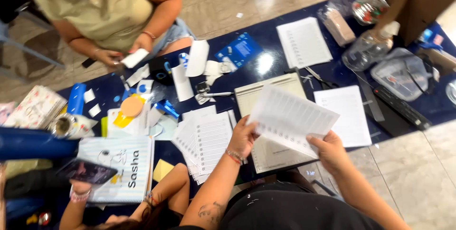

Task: Trimming and organizing printed paper sheets using a paper cutter and scissors

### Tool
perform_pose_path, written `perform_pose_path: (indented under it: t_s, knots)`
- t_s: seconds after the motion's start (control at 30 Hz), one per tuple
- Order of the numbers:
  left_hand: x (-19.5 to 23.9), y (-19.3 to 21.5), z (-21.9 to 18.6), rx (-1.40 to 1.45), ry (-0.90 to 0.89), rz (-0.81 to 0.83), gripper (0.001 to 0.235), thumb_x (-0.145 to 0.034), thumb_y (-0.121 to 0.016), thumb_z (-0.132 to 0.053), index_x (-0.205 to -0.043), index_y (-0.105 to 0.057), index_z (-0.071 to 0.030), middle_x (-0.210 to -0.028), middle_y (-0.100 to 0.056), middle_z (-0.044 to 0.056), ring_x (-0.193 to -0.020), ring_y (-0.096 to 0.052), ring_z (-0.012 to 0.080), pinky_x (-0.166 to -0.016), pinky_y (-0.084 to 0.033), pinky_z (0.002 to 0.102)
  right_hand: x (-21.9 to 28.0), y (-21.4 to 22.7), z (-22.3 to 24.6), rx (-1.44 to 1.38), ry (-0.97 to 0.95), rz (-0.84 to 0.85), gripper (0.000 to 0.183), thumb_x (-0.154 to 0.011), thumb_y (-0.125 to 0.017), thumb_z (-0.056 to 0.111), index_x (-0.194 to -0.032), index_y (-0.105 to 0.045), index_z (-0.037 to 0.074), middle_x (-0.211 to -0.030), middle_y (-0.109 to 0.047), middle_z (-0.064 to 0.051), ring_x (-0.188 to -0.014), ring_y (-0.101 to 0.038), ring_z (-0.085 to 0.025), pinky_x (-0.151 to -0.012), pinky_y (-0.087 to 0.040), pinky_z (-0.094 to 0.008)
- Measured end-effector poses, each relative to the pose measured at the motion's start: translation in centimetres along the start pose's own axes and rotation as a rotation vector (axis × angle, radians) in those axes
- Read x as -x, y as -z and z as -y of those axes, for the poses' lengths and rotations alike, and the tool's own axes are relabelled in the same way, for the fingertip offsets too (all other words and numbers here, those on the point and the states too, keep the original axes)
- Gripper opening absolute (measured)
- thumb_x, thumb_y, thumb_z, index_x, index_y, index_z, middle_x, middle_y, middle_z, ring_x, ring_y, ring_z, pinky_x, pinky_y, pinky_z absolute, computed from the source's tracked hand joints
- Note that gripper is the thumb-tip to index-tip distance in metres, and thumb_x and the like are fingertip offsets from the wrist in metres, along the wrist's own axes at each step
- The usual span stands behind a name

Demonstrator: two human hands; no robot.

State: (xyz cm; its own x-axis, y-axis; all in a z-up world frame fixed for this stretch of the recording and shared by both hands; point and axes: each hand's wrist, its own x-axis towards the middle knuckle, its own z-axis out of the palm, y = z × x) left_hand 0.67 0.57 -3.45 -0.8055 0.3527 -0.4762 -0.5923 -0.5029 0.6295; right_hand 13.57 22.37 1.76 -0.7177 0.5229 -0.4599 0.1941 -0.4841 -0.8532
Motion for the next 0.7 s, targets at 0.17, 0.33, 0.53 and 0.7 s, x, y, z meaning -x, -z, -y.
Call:
perform_pose_path:
  t_s: [0.17, 0.33, 0.53, 0.7]
  knots:
    - [3.1, -5.4, 3.5, 0.187, 0.136, -0.05, 0.027, -0.098, -0.064, -0.007, -0.125, -0.063, -0.01, -0.102, -0.07, 0.007, -0.089, -0.071, 0.0193, -0.089, -0.061, 0.039, 0.7, -1.7, -4.8, -0.116, -0.004, -0.111, 0.043, -0.083, -0.074, -0.008, -0.123, -0.064, -0.001, -0.107, -0.071, -0.011, -0.093, -0.072, -0.023, -0.082, -0.059, -0.039]
    - [0.8, -5.6, 4.6, 0.062, 0.198, -0.154, 0.038, -0.1, -0.065, -0.011, -0.137, -0.059, -0.007, -0.123, -0.071, 0.017, -0.108, -0.07, 0.0312, -0.095, -0.06, 0.05, 0.0, 1.8, -5.0, -0.065, 0.005, -0.093, 0.038, -0.077, -0.085, -0.006, -0.111, -0.07, 0.0, -0.097, -0.077, -0.013, -0.085, -0.076, -0.024, -0.075, -0.063, -0.04]
    - [-0.9, -3.2, 7.0, 0.025, 0.203, -0.174, 0.036, -0.099, -0.064, -0.011, -0.135, -0.061, -0.014, -0.124, -0.072, 0.014, -0.109, -0.071, 0.0302, -0.096, -0.059, 0.049, -8.5, 19.5, -8.3, 0.709, 0.261, -0.581, 0.032, -0.089, -0.087, 0.023, -0.116, -0.077, 0.01, -0.099, -0.072, -0.015, -0.093, -0.07, -0.025, -0.08, -0.057, -0.033]
    - [-2.2, -2.6, 8.6, -0.043, 0.3, -0.112, 0.026, -0.102, -0.059, -0.012, -0.127, -0.063, -0.015, -0.114, -0.074, 0.015, -0.101, -0.074, 0.0305, -0.09, -0.062, 0.047, -9.2, 20.8, -6.9, 0.784, 0.017, -0.723, 0.082, -0.066, -0.1, 0.04, -0.13, -0.063, 0.004, -0.112, -0.065, -0.02, -0.096, -0.07, -0.034, -0.084, -0.057, -0.045]
